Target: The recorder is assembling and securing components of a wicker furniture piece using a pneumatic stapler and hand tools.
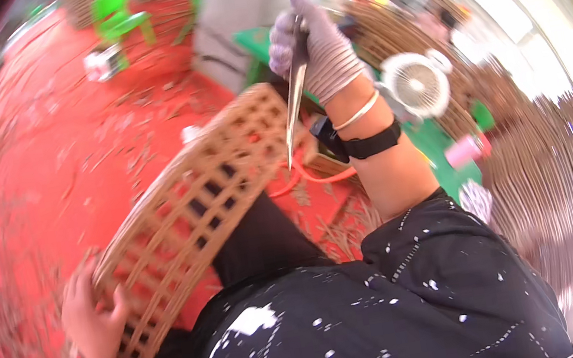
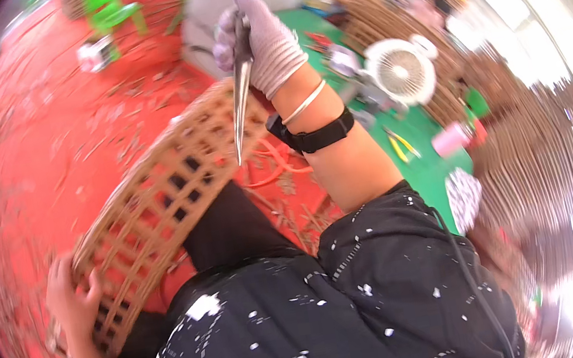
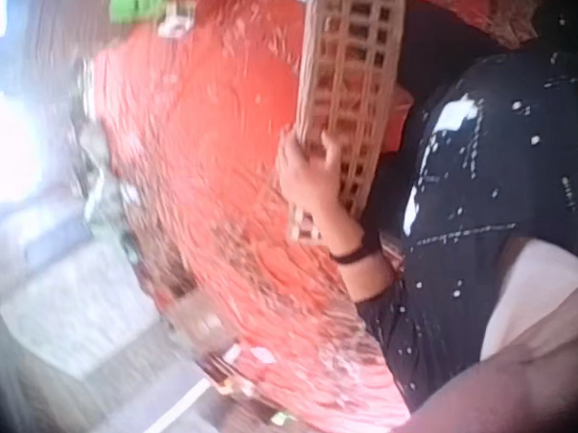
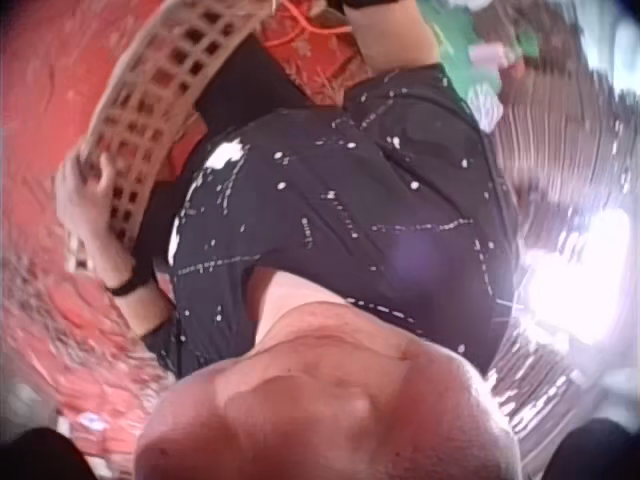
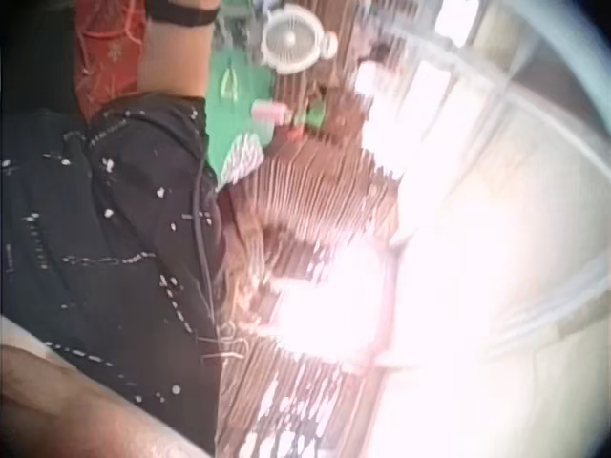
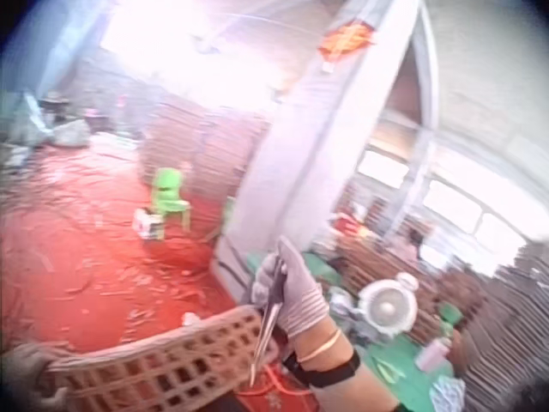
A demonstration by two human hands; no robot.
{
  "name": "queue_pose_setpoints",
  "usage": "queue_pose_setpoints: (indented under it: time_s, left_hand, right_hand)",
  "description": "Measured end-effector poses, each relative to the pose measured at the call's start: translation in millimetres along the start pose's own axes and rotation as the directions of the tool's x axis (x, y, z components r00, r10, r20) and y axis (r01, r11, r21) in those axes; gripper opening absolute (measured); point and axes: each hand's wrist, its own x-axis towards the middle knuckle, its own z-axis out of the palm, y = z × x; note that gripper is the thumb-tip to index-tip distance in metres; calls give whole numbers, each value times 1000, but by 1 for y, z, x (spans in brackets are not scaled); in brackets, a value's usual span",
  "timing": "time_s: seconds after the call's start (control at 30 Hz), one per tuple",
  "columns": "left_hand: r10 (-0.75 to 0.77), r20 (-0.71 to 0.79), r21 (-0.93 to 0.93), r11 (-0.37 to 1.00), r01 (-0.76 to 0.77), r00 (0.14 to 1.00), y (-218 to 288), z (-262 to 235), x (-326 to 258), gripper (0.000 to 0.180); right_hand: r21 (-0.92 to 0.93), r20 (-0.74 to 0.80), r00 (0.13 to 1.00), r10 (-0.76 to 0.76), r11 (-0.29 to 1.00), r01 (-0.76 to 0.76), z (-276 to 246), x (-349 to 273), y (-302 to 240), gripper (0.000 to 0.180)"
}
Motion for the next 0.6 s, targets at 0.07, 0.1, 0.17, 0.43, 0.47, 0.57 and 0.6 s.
queue_pose_setpoints:
  time_s: [0.07,0.1,0.17,0.43,0.47,0.57,0.6]
  left_hand:
    - [-21,63,-13,1000,22,998,-1,1,1,36]
    - [-26,81,-17,999,27,996,-4,6,3,39]
    - [35,71,-2,999,-35,997,-4,18,8,40]
    - [48,86,62,997,-53,995,-19,14,6,43]
    - [68,85,65,995,-74,994,-24,12,5,43]
    - [10,64,79,997,-15,998,-16,5,-4,41]
    - [-38,80,69,997,32,996,-6,6,-1,40]
  right_hand:
    - [99,-238,971,-14,994,38,-107,-18,-9,37]
    - [29,-409,895,-177,978,207,-180,-29,-8,27]
    - [-221,-322,876,-360,928,300,-335,-93,9,23]
    - [-253,-820,-238,-520,703,-664,-497,-299,40,35]
    - [-209,-803,-225,-552,614,-761,-505,-310,41,36]
    - [-125,-821,-99,-562,346,-930,-510,-343,45,42]
    - [-123,-835,-50,-547,274,-954,-504,-349,40,43]
